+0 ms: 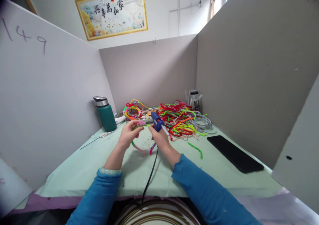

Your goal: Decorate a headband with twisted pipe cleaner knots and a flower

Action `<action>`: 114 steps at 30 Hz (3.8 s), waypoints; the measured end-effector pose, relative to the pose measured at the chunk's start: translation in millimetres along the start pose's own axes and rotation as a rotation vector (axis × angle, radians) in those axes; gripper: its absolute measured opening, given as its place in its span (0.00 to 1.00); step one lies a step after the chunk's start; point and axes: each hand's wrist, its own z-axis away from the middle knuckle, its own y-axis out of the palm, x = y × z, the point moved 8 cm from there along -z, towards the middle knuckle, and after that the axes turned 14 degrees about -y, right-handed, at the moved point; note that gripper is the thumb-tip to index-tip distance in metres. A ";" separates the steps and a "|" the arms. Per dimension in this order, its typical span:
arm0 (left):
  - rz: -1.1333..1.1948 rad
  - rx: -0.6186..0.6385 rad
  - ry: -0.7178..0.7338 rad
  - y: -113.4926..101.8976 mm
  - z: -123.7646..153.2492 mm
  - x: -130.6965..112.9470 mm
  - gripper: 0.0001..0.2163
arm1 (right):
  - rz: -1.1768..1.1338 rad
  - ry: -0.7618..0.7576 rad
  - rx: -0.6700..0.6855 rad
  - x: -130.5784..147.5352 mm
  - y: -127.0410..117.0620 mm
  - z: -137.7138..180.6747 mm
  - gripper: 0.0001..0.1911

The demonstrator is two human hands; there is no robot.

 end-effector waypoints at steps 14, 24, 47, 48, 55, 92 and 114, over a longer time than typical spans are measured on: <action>-0.066 -0.035 -0.021 -3.8 -2.2 3.7 0.15 | -0.001 0.000 0.002 -5.0 2.3 1.2 0.13; -0.040 -0.057 -0.055 -7.4 -4.4 7.0 0.14 | -0.009 0.019 -0.001 -0.6 2.3 2.7 0.12; 0.049 0.041 -0.048 -1.8 -2.9 12.0 0.17 | -0.012 0.025 -0.013 -0.9 2.1 1.2 0.11; 0.043 0.031 -0.045 -1.9 -2.9 11.9 0.16 | -0.007 0.026 -0.012 -1.4 2.0 1.3 0.12; 0.059 -0.019 -0.071 -4.7 -4.2 14.4 0.13 | 0.011 0.013 -0.009 -1.6 2.2 2.2 0.12; 0.290 -0.376 0.151 -87.8 10.2 -16.0 0.10 | 0.926 -0.283 0.657 -12.2 28.1 9.9 0.14; 0.052 0.096 -0.018 -3.7 10.3 -2.8 0.15 | 0.235 -0.533 0.196 56.2 13.7 3.7 0.10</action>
